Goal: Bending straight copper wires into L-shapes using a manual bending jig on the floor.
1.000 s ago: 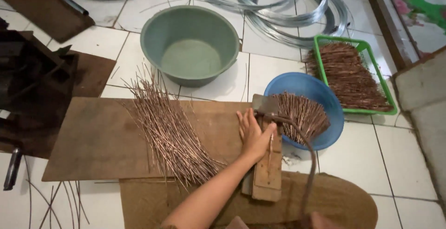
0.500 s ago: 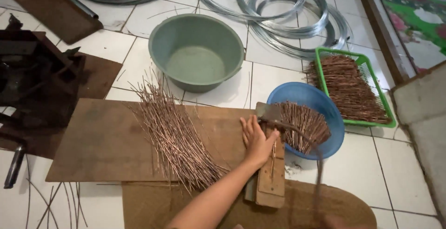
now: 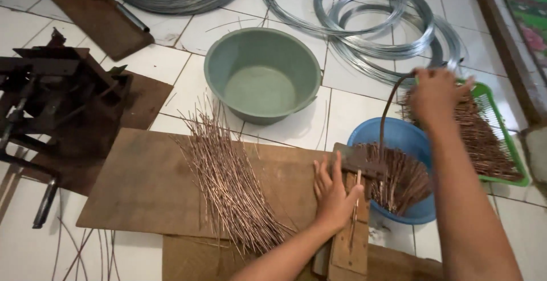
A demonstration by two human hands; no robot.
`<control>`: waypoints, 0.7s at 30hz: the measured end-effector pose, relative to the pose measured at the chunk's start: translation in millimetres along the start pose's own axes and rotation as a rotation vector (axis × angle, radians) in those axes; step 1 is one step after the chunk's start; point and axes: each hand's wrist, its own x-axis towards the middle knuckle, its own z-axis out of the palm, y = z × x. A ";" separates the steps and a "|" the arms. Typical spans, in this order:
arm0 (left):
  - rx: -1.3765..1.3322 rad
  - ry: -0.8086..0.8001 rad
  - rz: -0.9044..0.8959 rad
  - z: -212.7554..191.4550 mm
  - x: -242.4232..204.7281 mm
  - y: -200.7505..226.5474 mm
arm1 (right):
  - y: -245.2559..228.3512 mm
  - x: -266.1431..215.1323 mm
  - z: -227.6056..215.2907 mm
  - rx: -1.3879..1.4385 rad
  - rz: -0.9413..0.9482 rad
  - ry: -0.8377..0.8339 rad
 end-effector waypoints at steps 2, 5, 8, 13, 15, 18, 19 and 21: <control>0.020 -0.002 0.033 1.9 0.1 -3.7 | -5.4 3.6 56.2 -0.018 0.018 -0.137; 0.064 0.020 0.079 -3.0 -1.0 2.4 | -9.8 -10.9 118.2 -0.085 0.075 -0.500; 0.080 -0.071 -0.020 -10.7 -5.9 12.5 | -16.7 -34.9 133.3 0.024 0.111 -0.693; 0.081 -0.039 0.092 -7.7 -4.6 7.1 | 4.1 -62.1 122.0 0.220 0.085 -0.373; 0.094 -0.035 0.104 -7.4 -2.3 5.5 | -7.7 -113.6 42.3 0.451 0.152 -0.270; 0.089 -0.022 0.110 -5.2 -2.0 3.2 | -15.2 -200.8 -22.1 0.646 0.303 -0.256; 0.075 -0.010 0.115 -4.4 -2.1 2.1 | -16.4 -232.0 -34.6 0.613 0.391 -0.334; 0.105 0.019 0.155 2.4 5.0 -7.9 | -39.8 -285.1 -31.4 0.530 0.345 -0.395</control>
